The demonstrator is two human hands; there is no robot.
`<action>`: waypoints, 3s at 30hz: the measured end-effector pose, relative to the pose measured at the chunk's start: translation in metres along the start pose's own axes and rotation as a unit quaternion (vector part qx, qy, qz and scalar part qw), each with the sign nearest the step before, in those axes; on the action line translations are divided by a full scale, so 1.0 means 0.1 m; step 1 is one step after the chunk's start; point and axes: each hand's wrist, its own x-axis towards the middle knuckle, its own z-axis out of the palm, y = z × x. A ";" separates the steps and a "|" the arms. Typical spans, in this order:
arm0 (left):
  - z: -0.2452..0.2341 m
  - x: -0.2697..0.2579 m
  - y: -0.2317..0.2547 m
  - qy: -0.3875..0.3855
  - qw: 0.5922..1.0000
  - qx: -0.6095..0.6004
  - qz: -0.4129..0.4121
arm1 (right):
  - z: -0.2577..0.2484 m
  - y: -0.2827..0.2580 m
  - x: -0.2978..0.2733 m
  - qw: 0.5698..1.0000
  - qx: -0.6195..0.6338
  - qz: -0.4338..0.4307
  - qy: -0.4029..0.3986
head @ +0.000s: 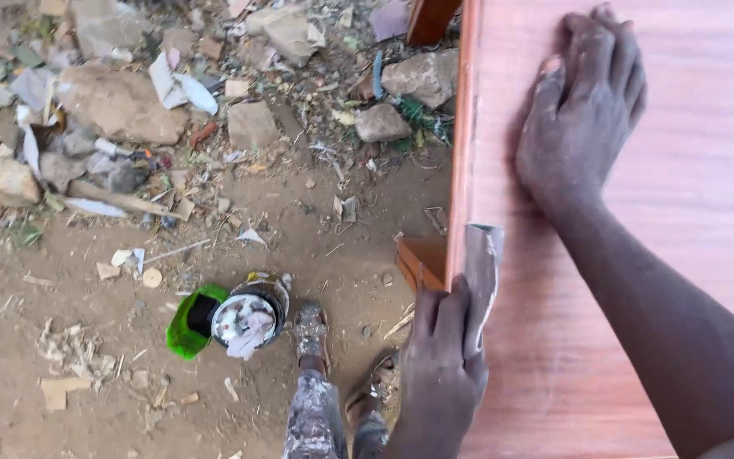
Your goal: Sanding the corners and edges of a wooden table top using sandpaper to smooth the surface.
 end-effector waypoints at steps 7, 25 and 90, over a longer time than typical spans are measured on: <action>0.18 1.82 0.12 0.109 0.993 0.004 0.054 | 0.06 -0.09 0.08 0.999 0.010 0.029 -0.017; 0.12 1.35 0.05 0.051 0.999 -0.011 0.010 | 0.04 -0.22 0.20 0.999 -0.014 -0.007 -0.038; 0.04 0.38 -0.06 0.036 0.997 -0.059 0.019 | -0.01 -0.09 0.02 0.990 -0.050 -0.128 0.003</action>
